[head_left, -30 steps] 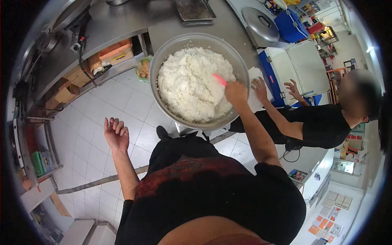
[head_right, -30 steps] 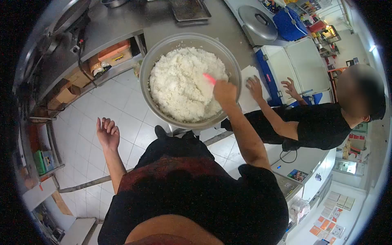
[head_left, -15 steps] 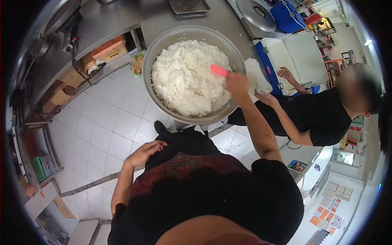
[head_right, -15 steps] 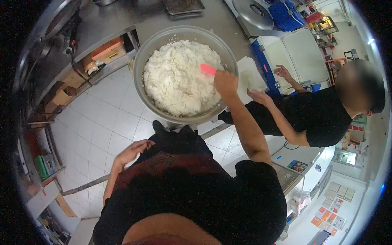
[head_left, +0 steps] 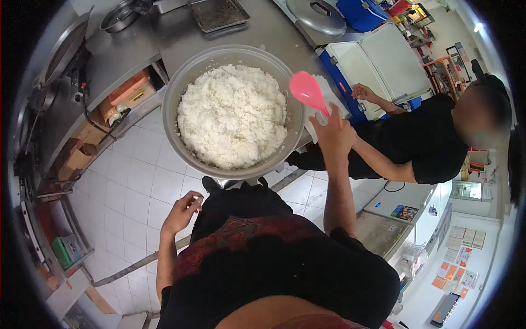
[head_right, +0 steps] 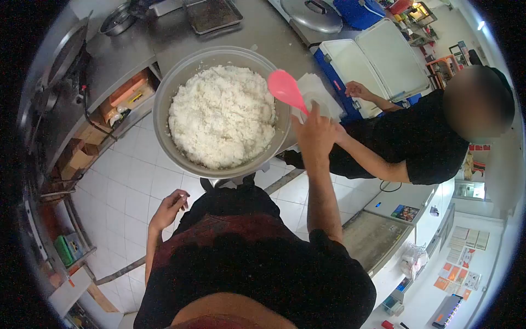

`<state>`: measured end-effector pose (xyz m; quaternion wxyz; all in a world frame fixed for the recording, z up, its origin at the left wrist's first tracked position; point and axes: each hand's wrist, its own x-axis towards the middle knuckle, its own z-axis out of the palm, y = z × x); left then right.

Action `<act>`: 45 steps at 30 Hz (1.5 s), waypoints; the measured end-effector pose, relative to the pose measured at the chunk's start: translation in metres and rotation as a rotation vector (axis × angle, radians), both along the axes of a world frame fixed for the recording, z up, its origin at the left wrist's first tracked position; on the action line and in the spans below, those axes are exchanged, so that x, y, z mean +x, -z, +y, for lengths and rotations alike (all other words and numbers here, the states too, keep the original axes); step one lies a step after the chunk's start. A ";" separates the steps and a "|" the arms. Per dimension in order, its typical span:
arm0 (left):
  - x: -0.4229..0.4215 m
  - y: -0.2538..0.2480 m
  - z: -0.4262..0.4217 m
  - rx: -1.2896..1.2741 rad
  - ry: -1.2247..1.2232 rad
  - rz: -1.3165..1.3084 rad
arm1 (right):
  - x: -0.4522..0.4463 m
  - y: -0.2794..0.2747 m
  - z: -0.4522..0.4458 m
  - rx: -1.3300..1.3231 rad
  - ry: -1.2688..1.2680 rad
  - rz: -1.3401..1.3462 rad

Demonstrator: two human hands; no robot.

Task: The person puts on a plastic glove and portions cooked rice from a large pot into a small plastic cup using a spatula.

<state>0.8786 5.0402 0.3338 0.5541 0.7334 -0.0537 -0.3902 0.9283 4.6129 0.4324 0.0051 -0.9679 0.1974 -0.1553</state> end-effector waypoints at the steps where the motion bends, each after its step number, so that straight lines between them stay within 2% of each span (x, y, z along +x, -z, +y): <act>1: 0.002 0.000 -0.006 0.006 -0.007 -0.060 | -0.003 0.008 -0.015 -0.047 0.000 0.058; 2: 0.007 -0.002 -0.015 -0.012 -0.011 -0.054 | -0.006 0.016 -0.025 -0.095 -0.002 0.115; 4: 0.019 -0.008 -0.034 -0.029 0.025 -0.167 | -0.008 0.031 -0.039 -0.073 -0.041 0.055; 6: 0.030 -0.027 -0.056 -0.035 0.050 -0.234 | -0.007 0.024 -0.034 -0.007 -0.106 -0.020; 8: 0.039 -0.034 -0.082 -0.220 -0.023 -0.129 | -0.013 -0.016 -0.001 0.115 -0.174 -0.107; 10: 0.047 -0.046 -0.113 -0.437 -0.122 -0.003 | -0.018 -0.040 0.035 0.408 -0.360 -0.107; 11: 0.049 -0.048 -0.132 -0.613 -0.244 0.178 | -0.019 -0.042 0.054 0.558 -0.453 -0.109; 12: 0.051 -0.047 -0.147 -0.789 -0.370 0.357 | -0.020 -0.037 0.073 0.574 -0.571 -0.112; 15: 0.058 -0.051 -0.151 -1.114 -0.528 0.494 | -0.017 -0.029 0.127 0.631 -0.809 -0.120; 16: 0.054 -0.005 -0.130 -1.289 -0.357 0.381 | -0.016 -0.028 0.139 0.652 -0.868 -0.120; 18: 0.063 -0.023 -0.112 -1.310 -0.581 0.417 | -0.010 -0.037 0.133 0.802 -0.772 -0.152; 19: 0.067 -0.030 -0.101 -1.320 -0.697 0.434 | -0.006 -0.046 0.126 0.806 -0.511 0.015; 21: 0.063 -0.030 -0.076 -1.351 -0.682 0.431 | 0.022 -0.017 0.093 0.791 -0.495 -0.140; 23: 0.057 -0.027 -0.056 -1.470 -0.601 0.406 | 0.049 0.015 0.054 0.475 -0.453 -0.046; 24: 0.054 -0.023 -0.049 -1.452 -0.649 0.403 | 0.058 0.023 0.045 0.318 -0.412 0.019; 27: 0.049 -0.025 -0.035 -1.408 -0.671 0.339 | 0.076 0.056 0.029 0.066 -0.371 0.145; 28: 0.049 -0.021 -0.031 -1.446 -0.629 0.321 | 0.085 0.081 0.017 0.033 -0.409 0.095; 31: 0.042 -0.027 -0.024 -1.325 -0.869 0.395 | 0.106 0.092 0.025 -0.011 -0.276 0.171; 34: 0.040 -0.011 -0.005 -1.355 -0.812 0.295 | 0.116 0.130 0.020 0.012 -0.432 -0.023; 37: 0.034 -0.008 0.012 -1.285 -0.898 0.279 | 0.098 0.067 0.080 0.147 -0.452 0.054; 40: 0.029 0.009 0.029 -1.205 -0.954 0.242 | 0.089 0.078 0.102 -0.054 -0.664 0.176; 43: 0.028 0.010 0.035 -1.190 -0.959 0.278 | 0.057 0.112 0.105 -0.289 -0.811 0.187; 44: 0.029 0.009 0.036 -1.177 -0.989 0.268 | 0.056 0.107 0.094 -0.225 -0.841 0.192; 45: 0.029 0.007 0.035 -1.168 -1.018 0.256 | 0.062 0.099 0.084 -0.207 -0.753 0.262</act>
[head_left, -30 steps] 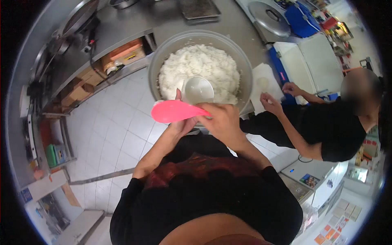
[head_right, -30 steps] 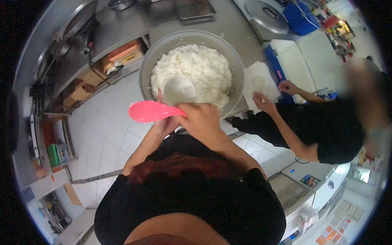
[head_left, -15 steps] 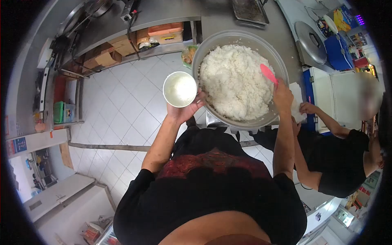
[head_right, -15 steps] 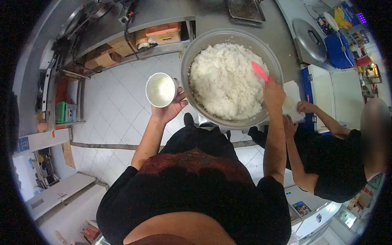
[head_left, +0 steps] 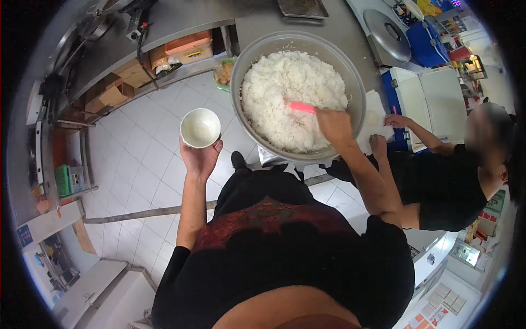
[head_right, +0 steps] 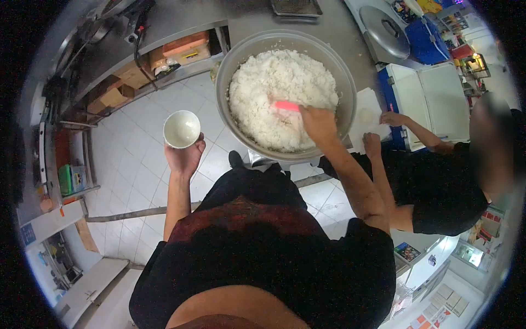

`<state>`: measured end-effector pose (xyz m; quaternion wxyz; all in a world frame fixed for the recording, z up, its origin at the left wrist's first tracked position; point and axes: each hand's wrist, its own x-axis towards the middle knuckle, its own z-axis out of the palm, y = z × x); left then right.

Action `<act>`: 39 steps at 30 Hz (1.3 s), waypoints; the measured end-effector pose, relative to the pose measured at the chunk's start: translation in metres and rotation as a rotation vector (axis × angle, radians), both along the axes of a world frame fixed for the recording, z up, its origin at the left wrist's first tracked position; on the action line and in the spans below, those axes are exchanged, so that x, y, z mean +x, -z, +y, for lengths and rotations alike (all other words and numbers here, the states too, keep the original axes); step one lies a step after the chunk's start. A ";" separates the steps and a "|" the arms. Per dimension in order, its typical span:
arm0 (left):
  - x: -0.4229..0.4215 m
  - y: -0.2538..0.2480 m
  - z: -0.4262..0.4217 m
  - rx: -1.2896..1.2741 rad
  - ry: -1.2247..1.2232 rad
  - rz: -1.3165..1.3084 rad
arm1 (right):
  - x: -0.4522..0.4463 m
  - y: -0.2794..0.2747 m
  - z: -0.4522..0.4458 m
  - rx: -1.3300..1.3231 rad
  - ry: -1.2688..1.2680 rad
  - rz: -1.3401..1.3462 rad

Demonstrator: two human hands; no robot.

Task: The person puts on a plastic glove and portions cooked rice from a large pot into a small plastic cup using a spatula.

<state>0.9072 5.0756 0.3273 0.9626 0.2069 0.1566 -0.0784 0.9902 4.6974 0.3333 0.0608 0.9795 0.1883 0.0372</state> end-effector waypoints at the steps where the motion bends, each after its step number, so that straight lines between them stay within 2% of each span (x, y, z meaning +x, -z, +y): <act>1: -0.002 -0.001 -0.001 0.012 -0.023 0.015 | 0.003 -0.016 -0.006 -0.016 0.097 0.062; 2: -0.003 0.001 -0.001 0.012 -0.020 0.015 | 0.003 -0.030 -0.008 -0.028 0.196 0.127; 3: -0.002 0.002 -0.001 0.013 -0.019 0.012 | 0.000 -0.043 -0.007 0.076 0.255 0.047; 6: -0.001 0.002 -0.002 0.013 -0.017 0.030 | 0.001 0.009 -0.020 0.050 0.332 0.146; 9: 0.003 0.002 -0.005 0.020 0.001 0.012 | 0.006 0.035 0.004 0.256 0.420 0.118; 12: 0.005 0.001 -0.009 0.055 0.037 -0.006 | 0.036 0.063 -0.010 0.447 0.337 0.437; 15: 0.016 0.002 -0.016 0.119 0.040 0.025 | 0.036 0.044 -0.002 0.732 0.510 0.751; 18: 0.026 -0.004 -0.026 0.188 0.034 0.031 | 0.032 0.036 0.011 0.945 0.719 0.904; 21: 0.033 -0.014 -0.037 0.241 0.045 0.037 | 0.031 0.045 0.006 1.026 0.700 0.911; 25: 0.048 -0.021 -0.056 0.331 0.080 0.068 | 0.019 0.028 -0.008 1.180 0.706 0.901; 27: 0.060 -0.013 -0.068 0.425 0.181 0.019 | 0.010 0.024 -0.015 1.259 0.705 0.885; 30: 0.078 -0.017 -0.102 0.598 0.255 0.014 | -0.005 0.000 -0.019 1.278 0.624 0.645; 32: 0.090 -0.011 -0.128 0.625 0.312 -0.007 | -0.006 0.009 -0.026 1.172 0.346 0.250; 33: 0.098 0.000 -0.144 0.527 0.337 0.028 | -0.008 0.015 -0.030 1.105 0.211 0.058; 35: 0.110 0.023 -0.176 0.333 0.389 0.095 | -0.021 -0.032 -0.009 0.856 0.261 -0.027; 36: 0.109 0.017 -0.188 0.307 0.405 0.145 | -0.029 -0.048 0.005 0.731 0.286 -0.070; 38: 0.109 0.001 -0.205 0.258 0.439 0.243 | -0.047 -0.042 0.032 0.463 0.324 -0.103; 39: 0.112 0.011 -0.210 0.256 0.407 0.267 | -0.051 -0.040 0.037 0.328 0.344 -0.118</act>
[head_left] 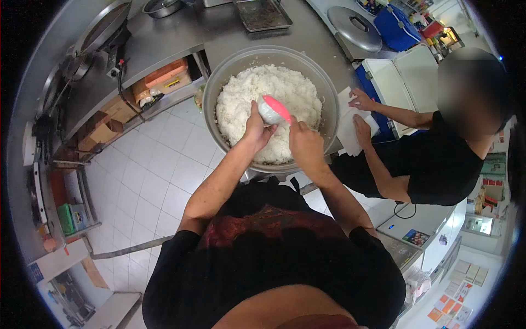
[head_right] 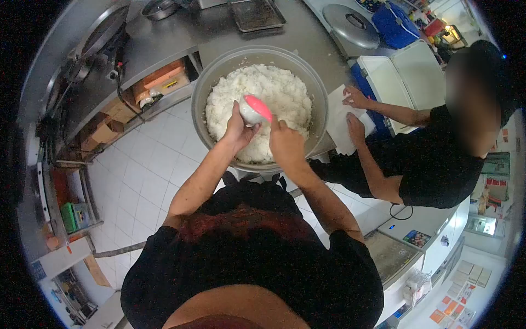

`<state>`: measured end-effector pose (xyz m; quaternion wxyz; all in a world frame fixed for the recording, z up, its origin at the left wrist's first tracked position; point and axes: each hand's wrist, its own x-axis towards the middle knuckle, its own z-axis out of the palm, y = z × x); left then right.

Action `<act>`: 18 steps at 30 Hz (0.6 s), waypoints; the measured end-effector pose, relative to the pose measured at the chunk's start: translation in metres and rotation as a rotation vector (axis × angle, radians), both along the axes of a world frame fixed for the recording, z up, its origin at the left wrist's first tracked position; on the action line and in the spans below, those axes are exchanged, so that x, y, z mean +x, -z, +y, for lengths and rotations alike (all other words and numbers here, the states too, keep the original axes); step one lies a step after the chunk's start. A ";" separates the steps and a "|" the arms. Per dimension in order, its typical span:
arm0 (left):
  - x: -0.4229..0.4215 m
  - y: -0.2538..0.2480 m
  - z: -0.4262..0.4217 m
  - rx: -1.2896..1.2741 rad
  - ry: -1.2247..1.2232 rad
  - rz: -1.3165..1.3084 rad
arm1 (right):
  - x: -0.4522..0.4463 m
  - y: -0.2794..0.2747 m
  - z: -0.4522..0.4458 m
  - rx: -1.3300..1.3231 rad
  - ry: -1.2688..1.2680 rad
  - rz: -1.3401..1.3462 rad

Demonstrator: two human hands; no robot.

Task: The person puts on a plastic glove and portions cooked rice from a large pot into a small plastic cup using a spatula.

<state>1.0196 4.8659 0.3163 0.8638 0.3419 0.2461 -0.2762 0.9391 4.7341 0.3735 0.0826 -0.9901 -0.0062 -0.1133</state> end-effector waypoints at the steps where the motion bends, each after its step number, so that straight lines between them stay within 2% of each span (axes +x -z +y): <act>1: 0.002 0.004 0.001 -0.035 0.047 -0.006 | -0.001 -0.003 -0.003 0.020 -0.026 -0.001; 3: 0.008 0.008 0.013 -0.108 0.136 -0.018 | -0.001 -0.016 -0.012 0.058 -0.083 -0.004; 4: 0.006 -0.009 0.018 -0.082 0.215 -0.032 | 0.000 -0.025 -0.018 0.102 -0.061 -0.044; 6: 0.009 -0.006 0.028 -0.163 0.266 -0.070 | 0.001 -0.039 -0.034 0.189 -0.022 -0.118; 7: 0.010 -0.006 0.030 -0.204 0.288 -0.090 | 0.003 -0.037 -0.044 0.414 -0.011 -0.029; 9: 0.008 -0.013 0.029 -0.120 0.267 -0.125 | 0.007 -0.026 -0.063 0.862 0.008 0.152; 10: 0.010 -0.012 0.028 -0.081 0.274 -0.147 | 0.005 -0.008 -0.068 1.019 -0.105 0.168; 13: 0.008 -0.019 0.021 0.036 0.328 -0.272 | -0.003 0.025 -0.048 0.999 -0.074 0.311; 16: 0.003 -0.021 0.023 0.037 0.368 -0.337 | -0.001 0.029 -0.027 0.902 -0.012 0.177; 18: 0.004 -0.018 0.030 0.058 0.329 -0.373 | 0.001 0.024 -0.035 0.868 -0.096 0.249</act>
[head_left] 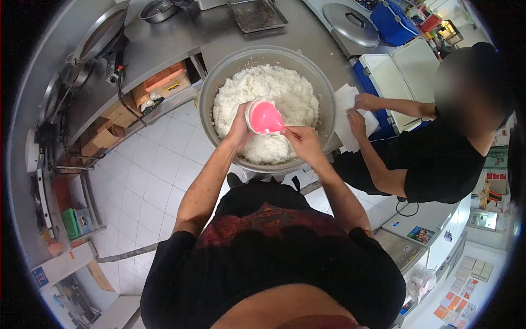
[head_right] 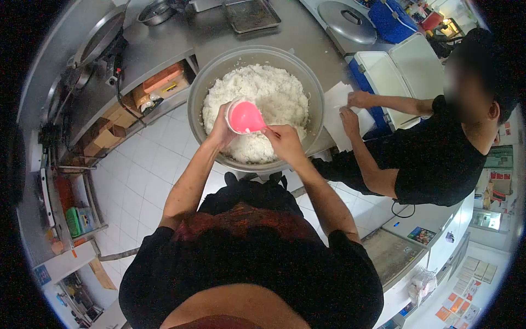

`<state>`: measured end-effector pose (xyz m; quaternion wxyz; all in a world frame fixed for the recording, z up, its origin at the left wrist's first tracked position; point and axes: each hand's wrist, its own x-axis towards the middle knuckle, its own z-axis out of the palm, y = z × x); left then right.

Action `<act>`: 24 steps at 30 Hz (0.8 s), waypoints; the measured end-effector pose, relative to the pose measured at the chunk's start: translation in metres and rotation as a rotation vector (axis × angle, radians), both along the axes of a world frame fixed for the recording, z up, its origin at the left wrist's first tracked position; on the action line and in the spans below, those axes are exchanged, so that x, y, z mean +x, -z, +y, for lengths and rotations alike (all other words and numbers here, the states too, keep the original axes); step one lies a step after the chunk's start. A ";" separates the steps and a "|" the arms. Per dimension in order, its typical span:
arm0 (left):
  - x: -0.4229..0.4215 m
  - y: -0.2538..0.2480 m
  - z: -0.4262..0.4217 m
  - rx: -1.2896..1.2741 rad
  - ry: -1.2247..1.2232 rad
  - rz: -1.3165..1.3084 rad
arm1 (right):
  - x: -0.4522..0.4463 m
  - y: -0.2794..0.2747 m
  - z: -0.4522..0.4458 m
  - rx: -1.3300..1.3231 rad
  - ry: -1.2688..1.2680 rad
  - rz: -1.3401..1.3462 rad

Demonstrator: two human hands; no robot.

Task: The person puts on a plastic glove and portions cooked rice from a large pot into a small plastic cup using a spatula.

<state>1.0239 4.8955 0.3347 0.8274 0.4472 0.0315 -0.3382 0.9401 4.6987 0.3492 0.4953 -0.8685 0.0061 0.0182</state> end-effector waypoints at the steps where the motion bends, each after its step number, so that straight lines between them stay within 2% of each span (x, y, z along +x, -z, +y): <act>1: 0.001 0.004 0.002 0.022 -0.053 -0.031 | 0.002 -0.005 -0.006 -0.010 -0.051 0.010; 4: 0.007 0.006 0.014 0.031 -0.137 -0.057 | 0.004 -0.061 -0.036 0.361 -0.019 0.533; 7: 0.005 0.004 0.016 0.138 -0.157 -0.084 | 0.011 -0.057 -0.014 0.303 0.075 0.408; 9: 0.005 0.000 0.017 0.259 -0.155 -0.124 | 0.011 -0.019 0.005 0.150 0.021 0.225; 11: 0.006 0.008 0.019 0.208 -0.215 -0.078 | 0.009 -0.009 0.013 0.032 -0.067 0.104; 12: 0.006 0.012 0.022 0.196 -0.229 -0.069 | 0.008 -0.009 0.004 -0.048 -0.063 0.139; 15: 0.003 0.016 0.034 0.208 -0.354 -0.015 | 0.010 -0.003 -0.024 -0.173 0.101 -0.102; 18: 0.000 0.002 0.051 0.166 -0.403 0.011 | 0.020 -0.009 -0.028 -0.821 0.147 -0.116; 21: -0.008 -0.005 0.067 0.053 -0.391 0.021 | 0.037 0.031 -0.008 -0.928 0.130 -0.025; 24: -0.021 -0.021 0.067 0.017 -0.426 0.092 | 0.060 0.075 0.006 -0.665 0.164 -0.097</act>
